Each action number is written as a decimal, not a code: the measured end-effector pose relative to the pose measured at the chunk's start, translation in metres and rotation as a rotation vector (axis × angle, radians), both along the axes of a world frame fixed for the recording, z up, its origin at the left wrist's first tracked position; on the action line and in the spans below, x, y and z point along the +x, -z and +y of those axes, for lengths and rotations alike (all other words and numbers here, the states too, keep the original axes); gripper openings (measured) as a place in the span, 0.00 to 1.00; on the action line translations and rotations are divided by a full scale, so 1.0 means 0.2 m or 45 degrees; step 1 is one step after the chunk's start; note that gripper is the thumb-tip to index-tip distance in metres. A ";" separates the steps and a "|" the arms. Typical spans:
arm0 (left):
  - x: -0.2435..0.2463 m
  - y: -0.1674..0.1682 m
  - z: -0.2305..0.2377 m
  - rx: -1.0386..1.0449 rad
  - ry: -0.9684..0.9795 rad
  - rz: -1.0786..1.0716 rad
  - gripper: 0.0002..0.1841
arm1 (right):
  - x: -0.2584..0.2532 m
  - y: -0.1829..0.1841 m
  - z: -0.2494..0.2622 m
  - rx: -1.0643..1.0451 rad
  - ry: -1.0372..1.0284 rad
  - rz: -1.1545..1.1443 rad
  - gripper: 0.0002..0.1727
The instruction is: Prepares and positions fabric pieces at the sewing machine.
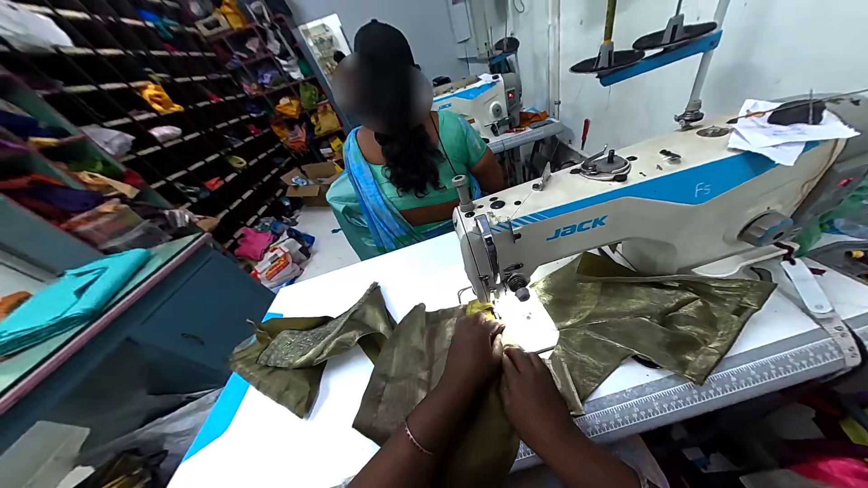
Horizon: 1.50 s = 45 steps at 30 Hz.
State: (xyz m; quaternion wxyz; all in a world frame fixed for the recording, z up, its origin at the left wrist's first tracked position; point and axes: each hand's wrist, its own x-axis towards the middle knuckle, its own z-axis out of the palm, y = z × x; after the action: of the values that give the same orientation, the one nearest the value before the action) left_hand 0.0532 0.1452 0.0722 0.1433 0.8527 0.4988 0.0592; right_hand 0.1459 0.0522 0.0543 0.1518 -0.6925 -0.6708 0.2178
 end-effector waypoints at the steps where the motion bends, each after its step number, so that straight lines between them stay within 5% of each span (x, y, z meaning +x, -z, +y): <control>1: 0.00 -0.01 -0.01 -0.012 0.009 0.036 0.18 | 0.00 0.00 -0.01 -0.004 -0.005 0.001 0.24; 10: -0.03 0.05 -0.08 -0.115 0.049 0.114 0.28 | 0.17 -0.24 -0.12 -0.269 -0.097 0.133 0.22; 17: -0.04 0.09 -0.08 -0.128 0.015 -0.082 0.29 | 0.45 -0.23 -0.18 0.442 0.156 0.069 0.11; 25: -0.03 0.10 -0.07 -0.057 0.049 -0.049 0.30 | 0.32 -0.13 -0.10 0.199 -0.131 0.099 0.16; 34: -0.05 0.10 -0.01 0.018 0.019 -0.287 0.21 | 0.41 -0.05 -0.08 0.591 -0.092 0.068 0.10; 39: -0.06 0.02 -0.01 0.072 0.017 -0.414 0.10 | 0.33 -0.14 0.00 0.301 0.020 0.281 0.09; 45: -0.08 -0.09 0.02 -0.407 -0.197 -0.530 0.13 | 0.27 -0.11 0.23 0.011 0.224 0.621 0.10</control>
State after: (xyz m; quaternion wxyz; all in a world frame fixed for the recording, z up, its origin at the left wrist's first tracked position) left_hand 0.0376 0.1485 0.0898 0.3707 0.7480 0.5254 0.1645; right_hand 0.2003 0.0990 0.0755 0.3304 -0.6745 -0.5523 0.3616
